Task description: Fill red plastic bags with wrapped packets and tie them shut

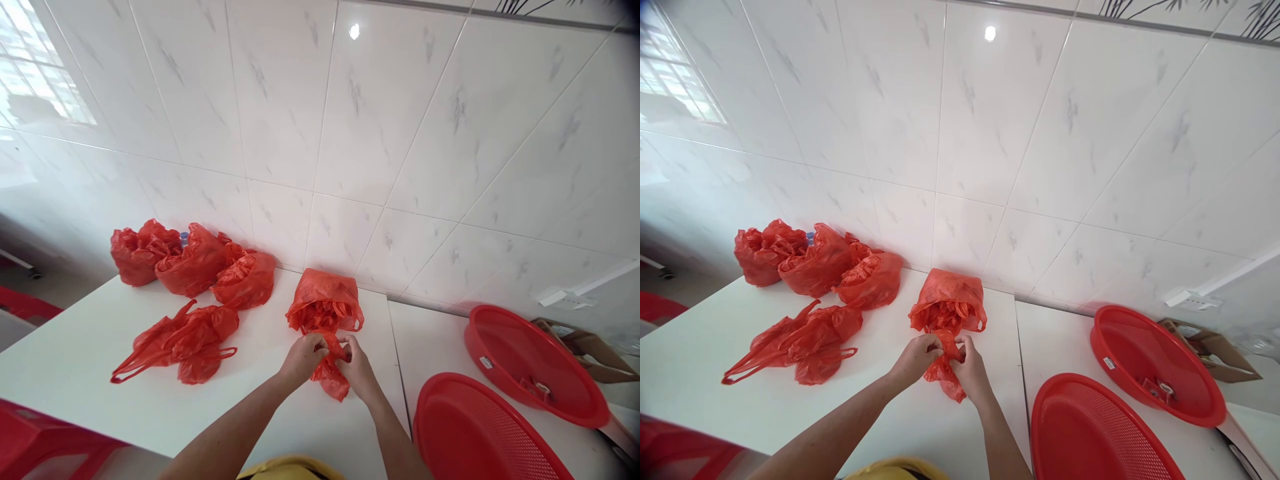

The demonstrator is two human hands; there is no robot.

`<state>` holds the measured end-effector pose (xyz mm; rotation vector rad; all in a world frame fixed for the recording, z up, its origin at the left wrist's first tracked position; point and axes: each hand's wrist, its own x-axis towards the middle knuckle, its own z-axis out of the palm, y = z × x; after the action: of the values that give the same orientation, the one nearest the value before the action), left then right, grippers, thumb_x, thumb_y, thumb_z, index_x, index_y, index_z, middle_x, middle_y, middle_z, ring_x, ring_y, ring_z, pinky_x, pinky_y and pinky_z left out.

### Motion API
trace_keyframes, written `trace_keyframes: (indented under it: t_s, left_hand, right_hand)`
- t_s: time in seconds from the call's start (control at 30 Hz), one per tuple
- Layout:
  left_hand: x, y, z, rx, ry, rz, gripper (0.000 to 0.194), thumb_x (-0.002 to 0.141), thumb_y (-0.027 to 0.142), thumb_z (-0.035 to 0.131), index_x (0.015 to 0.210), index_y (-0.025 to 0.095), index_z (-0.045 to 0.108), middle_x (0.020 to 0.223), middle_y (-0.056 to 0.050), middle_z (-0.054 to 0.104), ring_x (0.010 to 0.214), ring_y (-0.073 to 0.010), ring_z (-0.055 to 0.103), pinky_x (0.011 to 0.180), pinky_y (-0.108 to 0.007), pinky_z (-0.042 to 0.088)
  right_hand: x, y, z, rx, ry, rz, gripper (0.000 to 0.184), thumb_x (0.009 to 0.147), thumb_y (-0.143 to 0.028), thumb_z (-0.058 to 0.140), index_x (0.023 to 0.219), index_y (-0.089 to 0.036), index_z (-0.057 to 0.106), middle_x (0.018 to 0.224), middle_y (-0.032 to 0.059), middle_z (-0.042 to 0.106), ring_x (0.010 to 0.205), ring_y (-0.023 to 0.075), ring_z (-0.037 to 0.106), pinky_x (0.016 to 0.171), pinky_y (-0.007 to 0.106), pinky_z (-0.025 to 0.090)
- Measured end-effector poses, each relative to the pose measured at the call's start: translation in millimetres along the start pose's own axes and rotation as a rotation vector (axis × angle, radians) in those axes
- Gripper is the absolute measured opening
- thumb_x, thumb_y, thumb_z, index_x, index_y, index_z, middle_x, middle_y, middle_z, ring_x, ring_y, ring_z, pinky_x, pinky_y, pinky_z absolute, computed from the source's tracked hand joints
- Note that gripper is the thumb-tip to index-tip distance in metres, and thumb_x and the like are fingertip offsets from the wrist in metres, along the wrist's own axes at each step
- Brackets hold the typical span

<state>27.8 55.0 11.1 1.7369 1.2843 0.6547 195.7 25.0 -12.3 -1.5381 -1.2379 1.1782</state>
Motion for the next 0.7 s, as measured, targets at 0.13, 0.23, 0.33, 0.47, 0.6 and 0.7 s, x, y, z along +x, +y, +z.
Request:
trace_keyframes:
  t_s: [0.13, 0.23, 0.33, 0.47, 0.6, 0.7]
  left_hand:
    - [-4, -6, 4.9, 0.003, -0.019, 0.003, 0.011, 0.072, 0.019, 0.045, 0.066, 0.02, 0.054, 0.068, 0.002, 0.058, 0.064, -0.0147, 0.051, 0.057, -0.026, 0.036]
    - [-5, -11, 9.3, 0.001, -0.047, -0.024, 0.01, 0.071, 0.02, 0.046, 0.067, 0.02, 0.054, 0.068, 0.002, 0.058, 0.064, -0.0148, 0.051, 0.056, -0.026, 0.035]
    - [-5, -15, 12.6, 0.02, -0.051, -0.033, 0.008, 0.071, 0.019, 0.047, 0.067, 0.02, 0.054, 0.069, 0.002, 0.059, 0.065, -0.0147, 0.051, 0.057, -0.026, 0.036]
    - [-1, -23, 12.5, 0.06, -0.025, -0.044, 0.01, 0.074, 0.019, 0.046, 0.069, 0.021, 0.054, 0.072, 0.003, 0.06, 0.067, -0.0144, 0.053, 0.06, -0.025, 0.038]
    - [3, -42, 2.3, 0.124, -0.002, -0.097, 0.012, 0.075, 0.016, 0.044, 0.069, 0.02, 0.053, 0.074, 0.001, 0.06, 0.069, -0.0145, 0.053, 0.06, -0.025, 0.036]
    - [0, -64, -9.2, 0.196, 0.026, -0.164, 0.013, 0.076, 0.014, 0.044, 0.067, 0.02, 0.051, 0.075, 0.0, 0.061, 0.07, -0.0152, 0.052, 0.06, -0.026, 0.034]
  right_hand:
    - [6, 19, 1, -0.097, 0.111, 0.058, 0.017, 0.067, -0.024, 0.059, 0.083, -0.026, 0.061, 0.06, -0.0056, 0.058, 0.052, 0.0129, 0.048, 0.049, 0.024, 0.03]
    - [5, 20, 2, -0.077, 0.074, 0.053, 0.016, 0.065, -0.018, 0.049, 0.073, -0.024, 0.062, 0.062, -0.0038, 0.062, 0.055, 0.0134, 0.05, 0.051, 0.024, 0.031]
    - [1, 10, 4, 0.117, -0.002, 0.083, 0.024, 0.064, -0.017, 0.049, 0.079, -0.022, 0.066, 0.072, -0.0009, 0.068, 0.064, 0.0157, 0.056, 0.058, 0.026, 0.039]
    - [3, 6, -1, 0.518, -0.085, 0.137, 0.033, 0.067, -0.027, 0.064, 0.098, -0.019, 0.068, 0.094, 0.0057, 0.072, 0.084, 0.0206, 0.064, 0.075, 0.033, 0.049]
    - [16, 37, -16, 0.611, 0.211, 0.237, 0.031, 0.056, -0.028, 0.077, 0.083, -0.017, 0.069, 0.08, 0.0041, 0.072, 0.07, 0.0163, 0.064, 0.07, 0.031, 0.052]
    - [21, 71, -24, 0.613, 0.34, 0.3, 0.028, 0.05, -0.024, 0.076, 0.076, -0.02, 0.067, 0.067, -0.0004, 0.067, 0.056, 0.013, 0.058, 0.06, 0.03, 0.052]
